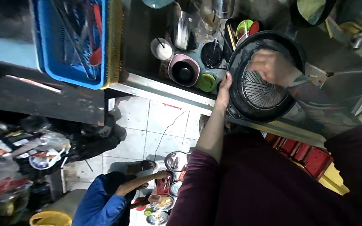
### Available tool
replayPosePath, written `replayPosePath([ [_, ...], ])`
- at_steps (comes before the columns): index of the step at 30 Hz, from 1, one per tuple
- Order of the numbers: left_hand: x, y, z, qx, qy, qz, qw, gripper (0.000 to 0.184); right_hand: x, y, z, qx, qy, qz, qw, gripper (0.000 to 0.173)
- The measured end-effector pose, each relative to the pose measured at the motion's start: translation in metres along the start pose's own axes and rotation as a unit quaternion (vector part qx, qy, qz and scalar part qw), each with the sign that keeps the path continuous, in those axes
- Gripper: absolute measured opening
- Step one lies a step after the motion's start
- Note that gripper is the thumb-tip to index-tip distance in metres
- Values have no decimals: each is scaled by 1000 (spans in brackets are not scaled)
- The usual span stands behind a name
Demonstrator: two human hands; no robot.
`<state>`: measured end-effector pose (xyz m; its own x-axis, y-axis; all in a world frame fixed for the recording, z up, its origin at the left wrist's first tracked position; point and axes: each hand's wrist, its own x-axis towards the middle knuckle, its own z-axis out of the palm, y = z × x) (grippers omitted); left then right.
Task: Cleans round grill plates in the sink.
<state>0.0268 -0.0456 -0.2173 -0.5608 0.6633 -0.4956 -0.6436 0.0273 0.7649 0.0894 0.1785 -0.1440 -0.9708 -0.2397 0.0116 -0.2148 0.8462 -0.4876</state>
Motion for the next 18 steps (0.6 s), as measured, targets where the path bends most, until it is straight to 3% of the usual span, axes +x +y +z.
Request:
replayPosePath([
  [2, 1, -2, -1, -3, -4, -2, 1000, 69, -2, -12, 8, 25, -21, -49, 998, 29],
  [4, 1, -2, 0, -3, -3, -7, 1000, 70, -6, -13, 10, 42, 14, -32, 998, 25],
  [12, 2, -2, 0, 15, -1, 5, 1000, 72, -11, 0, -2, -14, 84, 242, 967, 33],
  [15, 0, 1, 0, 21, 3, -1, 1000, 69, -10, -13, 8, -14, 93, 208, 974, 30],
  [18, 0, 1, 1, 12, 0, -6, 1000, 68, -12, -25, 18, 47, 74, 87, 992, 30],
])
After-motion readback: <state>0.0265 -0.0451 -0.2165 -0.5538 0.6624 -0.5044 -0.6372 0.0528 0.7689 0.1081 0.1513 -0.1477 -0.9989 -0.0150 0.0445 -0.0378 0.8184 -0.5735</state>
